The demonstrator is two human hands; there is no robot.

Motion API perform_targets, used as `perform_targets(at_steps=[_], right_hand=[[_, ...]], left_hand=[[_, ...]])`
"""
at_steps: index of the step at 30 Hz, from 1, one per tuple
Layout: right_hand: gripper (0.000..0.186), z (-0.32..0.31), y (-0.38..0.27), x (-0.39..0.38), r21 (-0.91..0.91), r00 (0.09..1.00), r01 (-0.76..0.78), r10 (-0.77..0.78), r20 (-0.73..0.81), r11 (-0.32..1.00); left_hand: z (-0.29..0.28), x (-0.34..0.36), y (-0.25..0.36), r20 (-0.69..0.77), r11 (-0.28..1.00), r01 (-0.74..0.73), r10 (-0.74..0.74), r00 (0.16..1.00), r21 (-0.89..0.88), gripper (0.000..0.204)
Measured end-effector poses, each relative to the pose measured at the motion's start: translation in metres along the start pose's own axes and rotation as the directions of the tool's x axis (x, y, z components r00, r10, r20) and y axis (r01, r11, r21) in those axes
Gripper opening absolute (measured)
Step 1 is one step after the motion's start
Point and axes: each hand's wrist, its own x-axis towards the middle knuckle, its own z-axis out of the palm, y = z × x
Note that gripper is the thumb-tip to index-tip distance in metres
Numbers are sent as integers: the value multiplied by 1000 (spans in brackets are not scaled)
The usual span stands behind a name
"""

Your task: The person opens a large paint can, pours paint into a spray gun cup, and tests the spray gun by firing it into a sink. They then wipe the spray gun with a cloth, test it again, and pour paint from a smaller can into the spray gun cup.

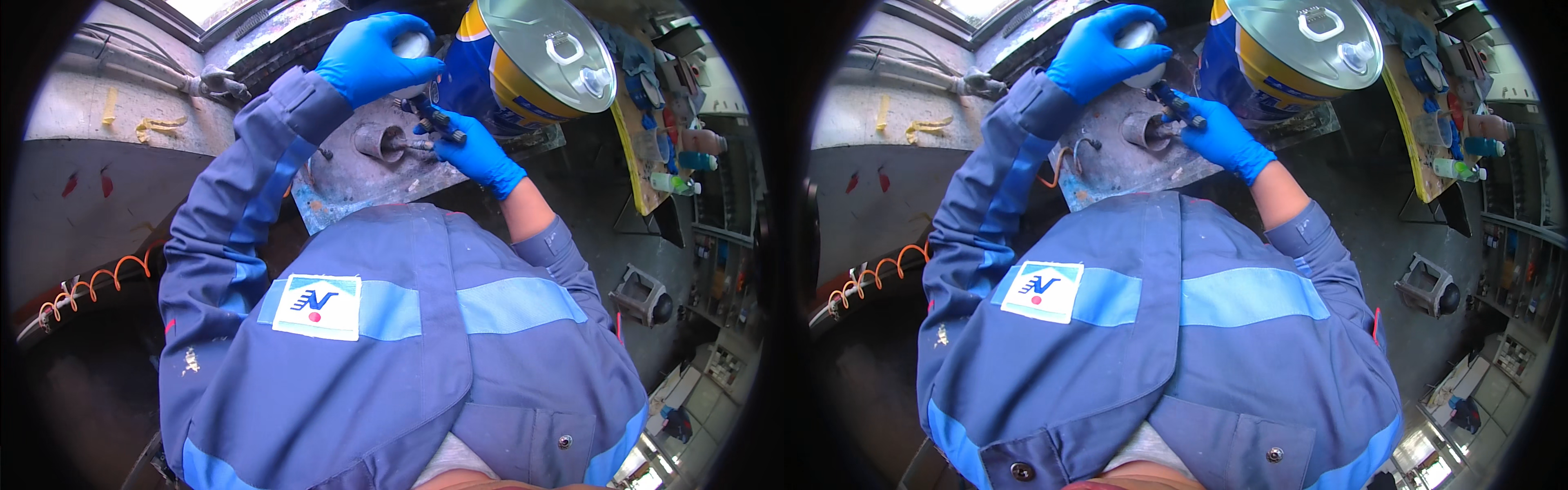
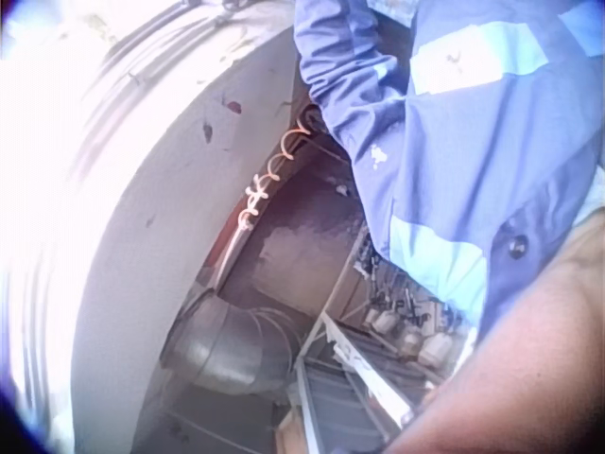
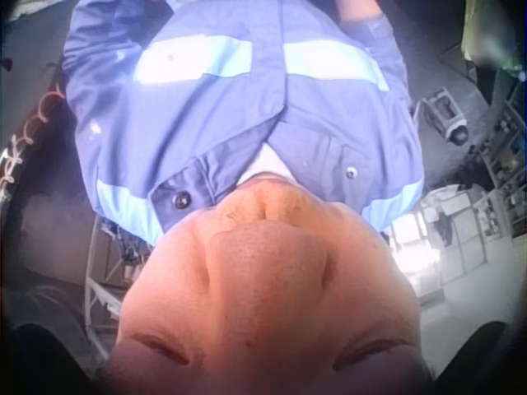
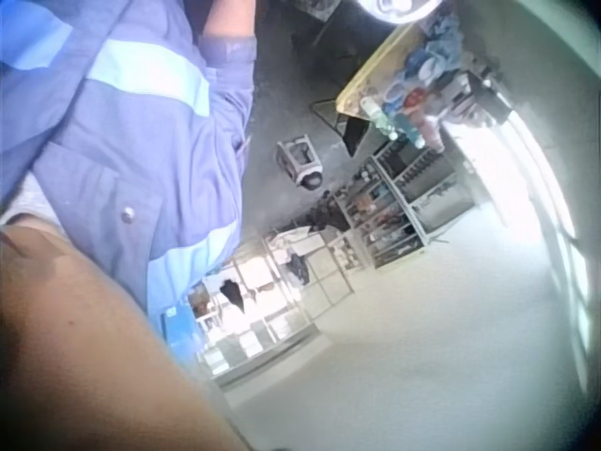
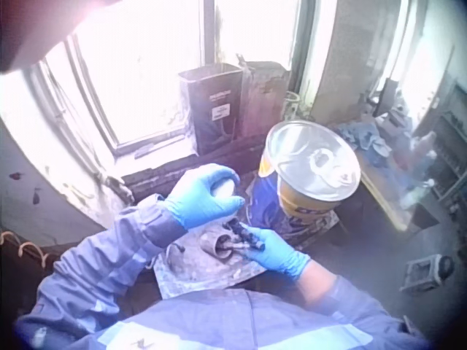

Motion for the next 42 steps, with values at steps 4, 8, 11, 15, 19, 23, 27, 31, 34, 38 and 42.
perform_targets(at_steps=[4, 8, 11, 15, 19, 23, 27, 31, 34, 38, 42], right_hand=[[48, -9, -1, -9, 154, 989, -140, 146, -28, 978], [43, -6, -4, -34, 346, 931, -294, 349, -110, 891], [44, 0, -9, -60, 358, 889, -351, 428, -164, 865], [37, 2, -19, -78, 313, 873, -402, 463, -152, 861], [31, -1, -31, -84, 296, 830, -474, 533, -166, 830], [36, 1, -32, -71, 265, 823, -513, 556, -116, 816], [42, 8, -25, -40, 335, 881, -399, 458, -119, 854], [36, 7, -22, -10, 315, 941, -321, 339, -4, 893], [29, 10, -19, 11, 338, 920, -312, 372, -128, 888], [38, 19, -15, 19, 338, 936, -337, 352, 16, 879], [32, 18, -11, 33, 303, 934, -340, 358, -5, 890]], left_hand=[[14, 9, -35, 84, 921, 60, -31, 996, -384, 42], [84, -21, -107, 29, 422, 390, -647, 762, -818, 47], [165, -103, -143, 429, 599, 770, -769, 475, 220, 99], [236, -162, -197, 348, 619, 770, -764, 544, 154, 56], [241, -167, -264, 426, 548, 834, -770, 475, 60, 39], [237, -177, -305, 508, 481, 832, -808, 298, 277, 39], [239, -196, -293, 358, 356, 925, -854, 379, -132, 56], [214, -193, -253, 24, 394, 911, -916, 399, -123, 69], [182, -194, -212, -71, 439, 868, -898, 435, -232, 60], [146, -219, -151, -186, 660, 679, -747, 638, -322, 50], [125, -261, -118, -150, 788, 552, -602, 785, -273, 46]])
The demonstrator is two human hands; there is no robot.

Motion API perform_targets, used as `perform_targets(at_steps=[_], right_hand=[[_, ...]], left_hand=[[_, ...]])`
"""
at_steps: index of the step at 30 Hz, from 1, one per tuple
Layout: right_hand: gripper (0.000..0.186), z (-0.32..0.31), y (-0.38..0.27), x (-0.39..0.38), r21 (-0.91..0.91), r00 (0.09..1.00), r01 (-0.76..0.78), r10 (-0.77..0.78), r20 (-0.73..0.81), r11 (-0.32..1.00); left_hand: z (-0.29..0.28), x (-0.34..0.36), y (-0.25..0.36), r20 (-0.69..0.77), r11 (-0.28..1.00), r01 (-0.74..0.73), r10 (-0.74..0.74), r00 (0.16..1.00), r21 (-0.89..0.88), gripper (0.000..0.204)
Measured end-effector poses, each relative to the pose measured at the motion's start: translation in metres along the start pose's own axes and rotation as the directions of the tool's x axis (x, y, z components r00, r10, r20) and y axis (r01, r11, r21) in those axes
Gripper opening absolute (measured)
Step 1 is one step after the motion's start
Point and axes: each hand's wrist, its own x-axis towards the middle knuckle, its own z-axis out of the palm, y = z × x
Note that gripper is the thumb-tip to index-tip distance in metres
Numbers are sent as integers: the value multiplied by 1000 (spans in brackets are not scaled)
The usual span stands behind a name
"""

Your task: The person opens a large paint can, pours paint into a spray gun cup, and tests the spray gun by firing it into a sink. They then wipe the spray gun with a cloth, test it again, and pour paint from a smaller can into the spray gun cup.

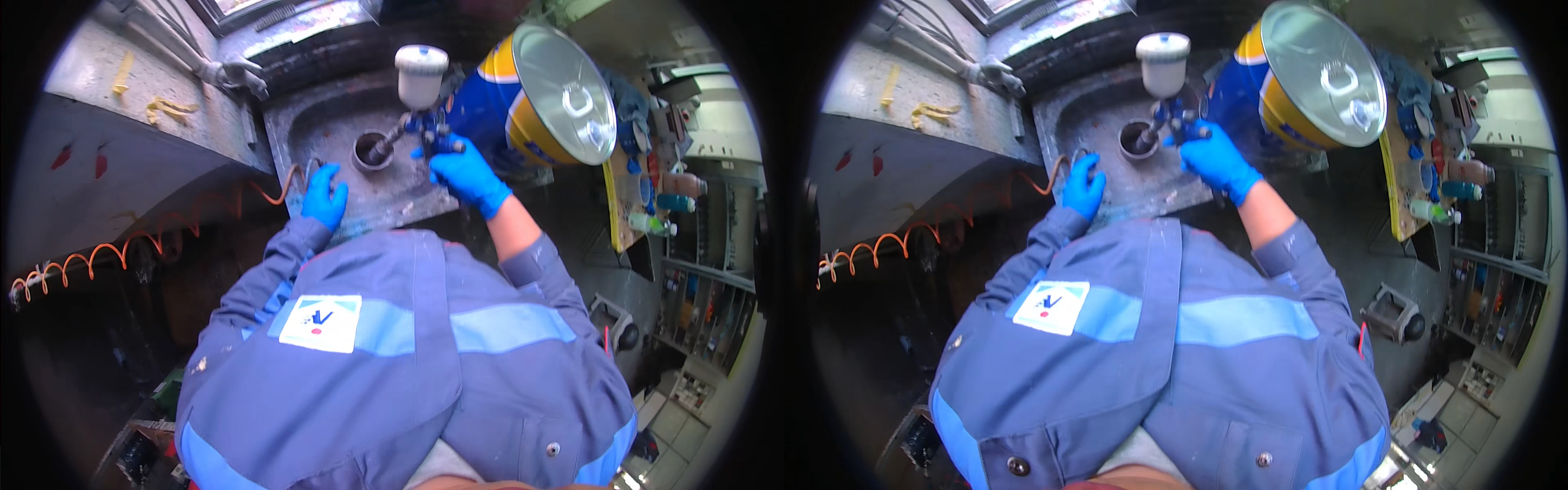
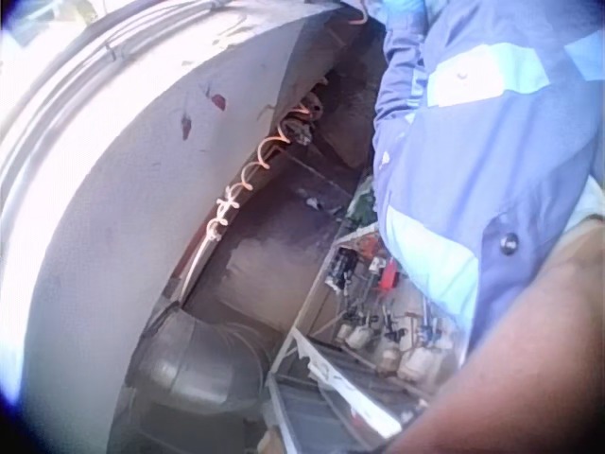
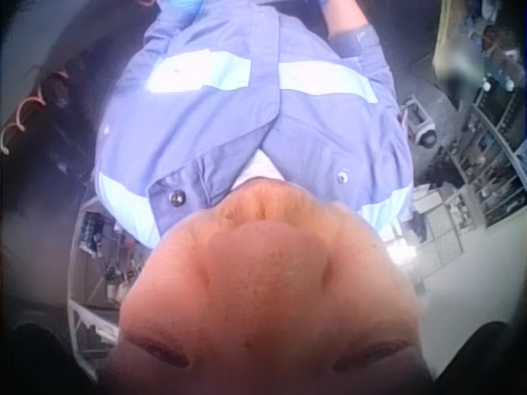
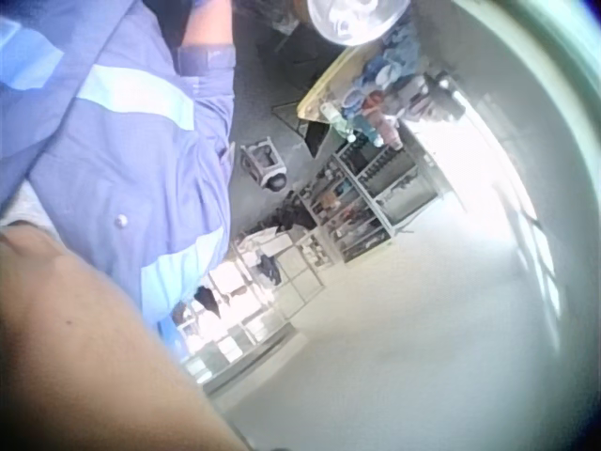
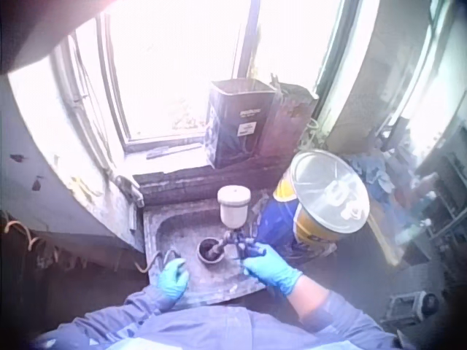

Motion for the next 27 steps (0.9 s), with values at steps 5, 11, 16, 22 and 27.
perform_targets(at_steps=[5, 11, 16, 22, 27], right_hand=[[41, -4, -14, 6, 19, 1000, -12, 11, 14, 1000], [30, -2, -19, -1, 76, 986, 169, -169, -5, 983], [27, 4, 21, 19, 32, 998, -44, 43, 38, 999], [19, 15, 84, 47, -239, 942, -334, 330, -59, 912], [28, 19, 99, 56, -14, 979, -203, 202, -21, 979]], left_hand=[[-7, -28, -11, 177, 992, 129, -124, 976, -17, 36], [-8, -35, -17, 144, 995, 103, -101, 984, 0, 27], [-10, -33, -14, 137, 994, 97, -89, 986, -46, 26], [-15, -34, -11, 117, 996, 66, -59, 991, -60, 24], [-22, -46, -15, 92, 995, 94, -92, 992, -15, 24]])
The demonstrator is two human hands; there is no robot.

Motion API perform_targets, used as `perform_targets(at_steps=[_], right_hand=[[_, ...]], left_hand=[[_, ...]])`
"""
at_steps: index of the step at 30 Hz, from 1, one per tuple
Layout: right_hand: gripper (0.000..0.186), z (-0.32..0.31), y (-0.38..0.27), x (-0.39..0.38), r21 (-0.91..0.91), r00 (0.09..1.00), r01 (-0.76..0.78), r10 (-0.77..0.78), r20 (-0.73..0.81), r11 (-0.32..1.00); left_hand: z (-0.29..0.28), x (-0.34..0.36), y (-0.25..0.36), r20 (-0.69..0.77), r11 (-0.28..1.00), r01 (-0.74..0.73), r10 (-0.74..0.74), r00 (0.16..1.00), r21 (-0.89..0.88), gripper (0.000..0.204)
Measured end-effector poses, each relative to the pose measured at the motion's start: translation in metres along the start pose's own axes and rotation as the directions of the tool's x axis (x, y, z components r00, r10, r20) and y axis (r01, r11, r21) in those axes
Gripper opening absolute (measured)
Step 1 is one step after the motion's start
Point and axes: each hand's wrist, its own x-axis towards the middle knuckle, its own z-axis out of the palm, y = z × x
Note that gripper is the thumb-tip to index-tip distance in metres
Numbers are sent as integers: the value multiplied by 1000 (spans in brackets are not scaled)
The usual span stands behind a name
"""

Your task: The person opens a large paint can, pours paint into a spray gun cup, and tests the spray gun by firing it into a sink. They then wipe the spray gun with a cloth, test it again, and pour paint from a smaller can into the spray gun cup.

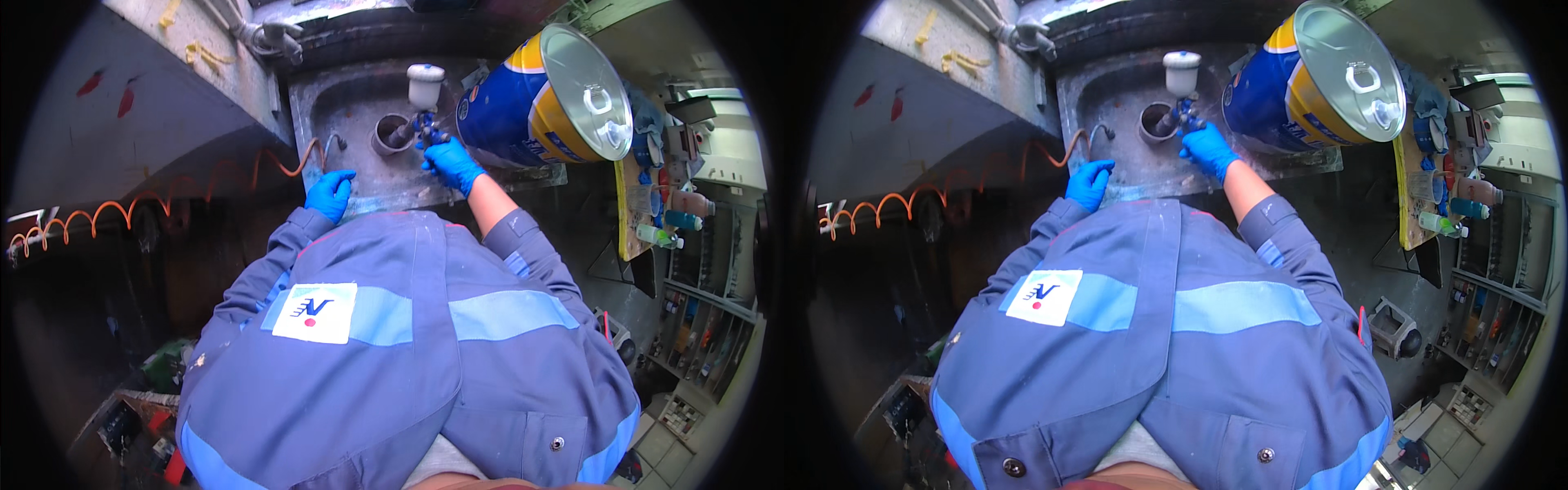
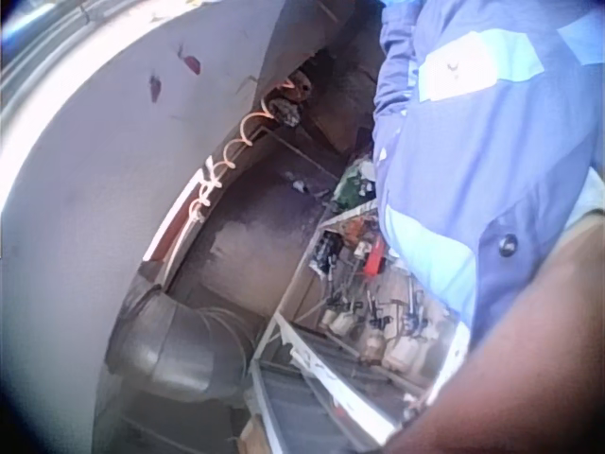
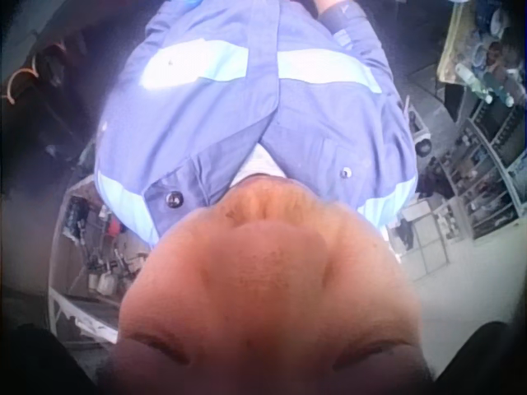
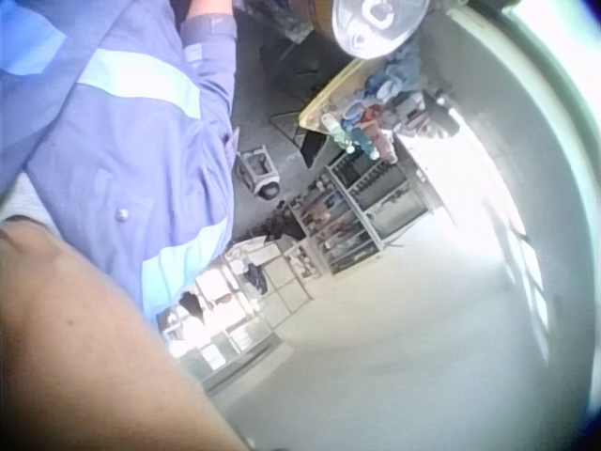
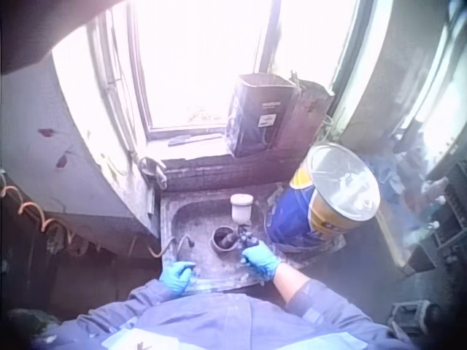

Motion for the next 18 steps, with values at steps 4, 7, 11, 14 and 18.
perform_targets(at_steps=[4, 7, 11, 14, 18], right_hand=[[27, 1, -37, -24, 21, 999, 20, -21, 31, 1000], [33, -4, -96, -69, 152, 961, 233, -252, 117, 960], [23, -38, -201, -133, 95, 733, 679, -677, -55, 728], [24, -89, -291, -157, -275, 621, 699, -751, -227, 661], [13, -164, -400, -126, -59, 654, 710, -687, -316, 702]], left_hand=[[-7, -7, -5, -33, 1000, -2, 2, 999, -12, 22], [-13, -9, -9, -59, 998, -64, 64, 996, -3, 19], [-19, -10, -13, -19, 997, 69, -69, 997, -30, 20], [-19, -7, -16, -16, 989, 105, -107, 994, -102, 21], [-15, -1, -18, -15, 987, 84, -87, 996, -134, 21]])
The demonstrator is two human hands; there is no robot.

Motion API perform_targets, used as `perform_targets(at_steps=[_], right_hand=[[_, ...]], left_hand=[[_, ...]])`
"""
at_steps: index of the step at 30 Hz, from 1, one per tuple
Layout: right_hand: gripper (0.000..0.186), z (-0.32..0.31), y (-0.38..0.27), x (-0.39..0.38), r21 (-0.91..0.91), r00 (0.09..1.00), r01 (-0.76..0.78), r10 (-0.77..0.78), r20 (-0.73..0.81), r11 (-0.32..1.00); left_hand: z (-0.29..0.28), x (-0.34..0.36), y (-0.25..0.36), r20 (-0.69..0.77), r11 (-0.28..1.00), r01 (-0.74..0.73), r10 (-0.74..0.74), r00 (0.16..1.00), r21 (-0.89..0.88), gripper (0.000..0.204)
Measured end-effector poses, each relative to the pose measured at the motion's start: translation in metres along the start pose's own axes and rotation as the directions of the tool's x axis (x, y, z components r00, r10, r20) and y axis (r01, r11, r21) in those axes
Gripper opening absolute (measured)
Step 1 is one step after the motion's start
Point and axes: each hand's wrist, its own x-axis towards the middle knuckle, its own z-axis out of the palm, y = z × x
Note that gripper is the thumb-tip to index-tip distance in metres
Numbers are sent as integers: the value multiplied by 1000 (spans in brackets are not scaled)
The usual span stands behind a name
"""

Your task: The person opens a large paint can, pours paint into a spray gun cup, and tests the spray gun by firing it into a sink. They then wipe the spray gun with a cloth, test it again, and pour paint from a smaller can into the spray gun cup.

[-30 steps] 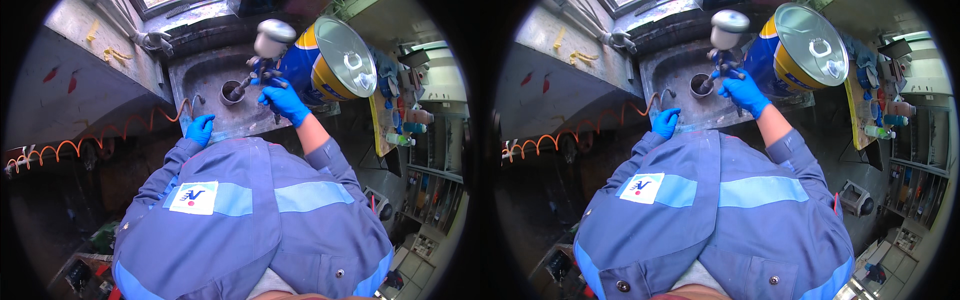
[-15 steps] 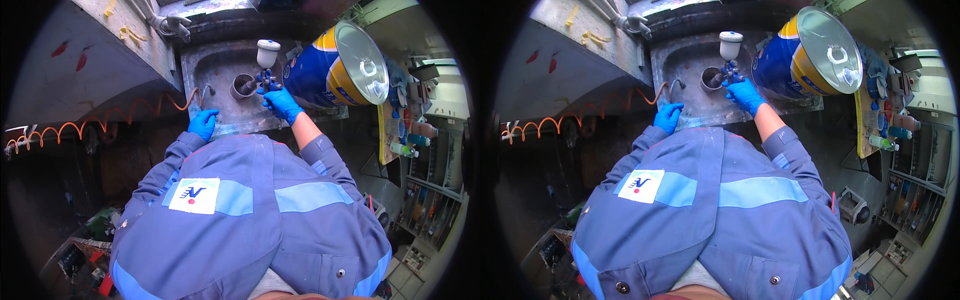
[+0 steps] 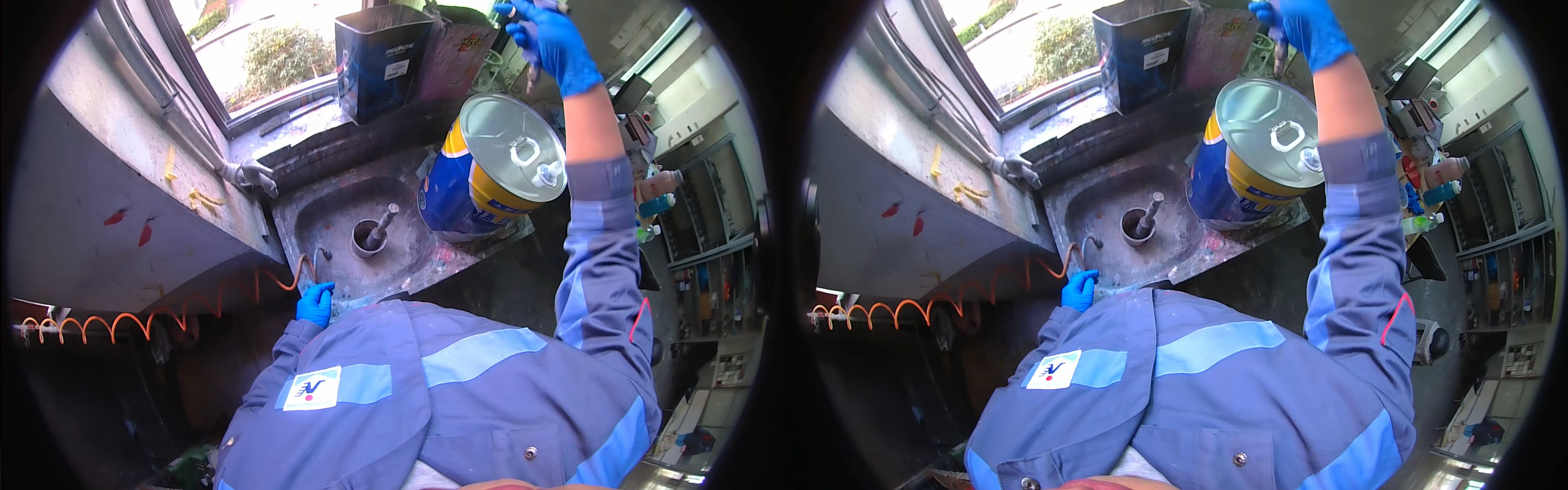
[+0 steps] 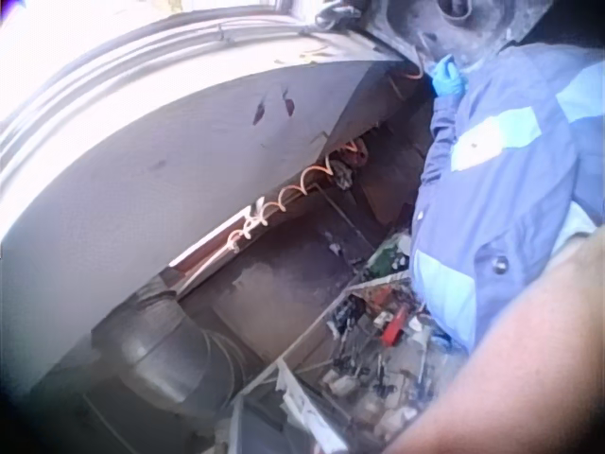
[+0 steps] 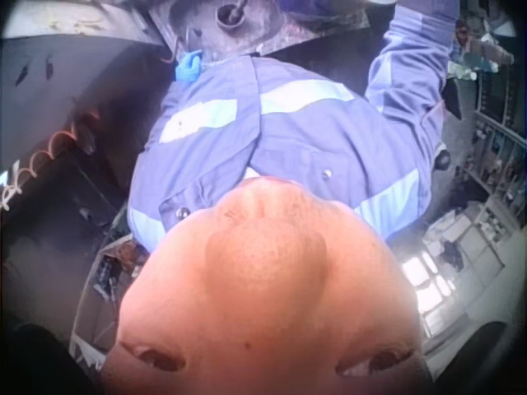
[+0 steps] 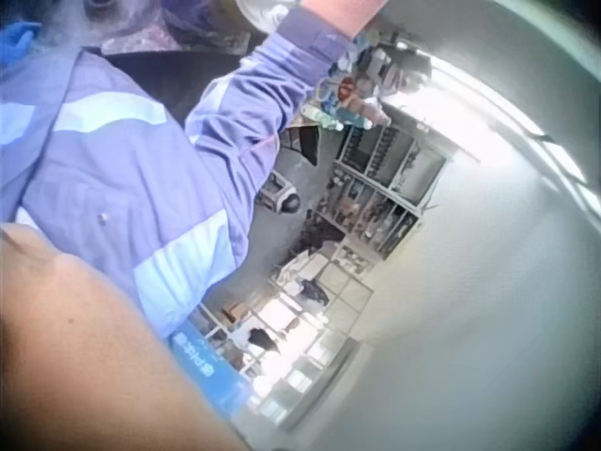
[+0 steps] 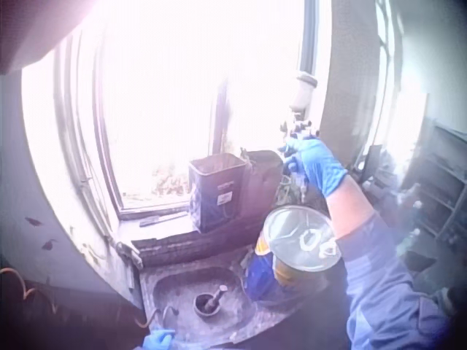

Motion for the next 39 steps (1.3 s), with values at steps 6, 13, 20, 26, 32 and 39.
perform_targets(at_steps=[6, 13, 20, 26, 32, 39], right_hand=[[24, -19, 34, 128, -475, 991, -84, 125, 56, 876], [20, -17, 52, 151, -428, 953, -261, 301, 28, 865], [28, -27, 52, 142, -533, 910, -355, 415, -8, 768], [28, -31, 41, 131, -582, 961, -215, 276, 18, 784], [32, -49, 34, 143, -530, 958, -237, 287, 13, 814], [25, -46, 67, 142, -461, 958, -239, 285, 33, 855]], left_hand=[[-4, -12, -2, -57, 999, -25, 28, 998, 42, 22], [-9, -54, -20, -254, 980, 196, -197, 947, -32, 23], [-2, -68, -37, -322, 958, 233, -277, 905, -167, 24], [0, -58, -30, -335, 961, 256, -278, 901, -108, 24], [-3, -64, -32, -362, 966, 236, -260, 895, -110, 24], [-1, -67, -43, -332, 960, 267, -281, 901, -87, 24]])
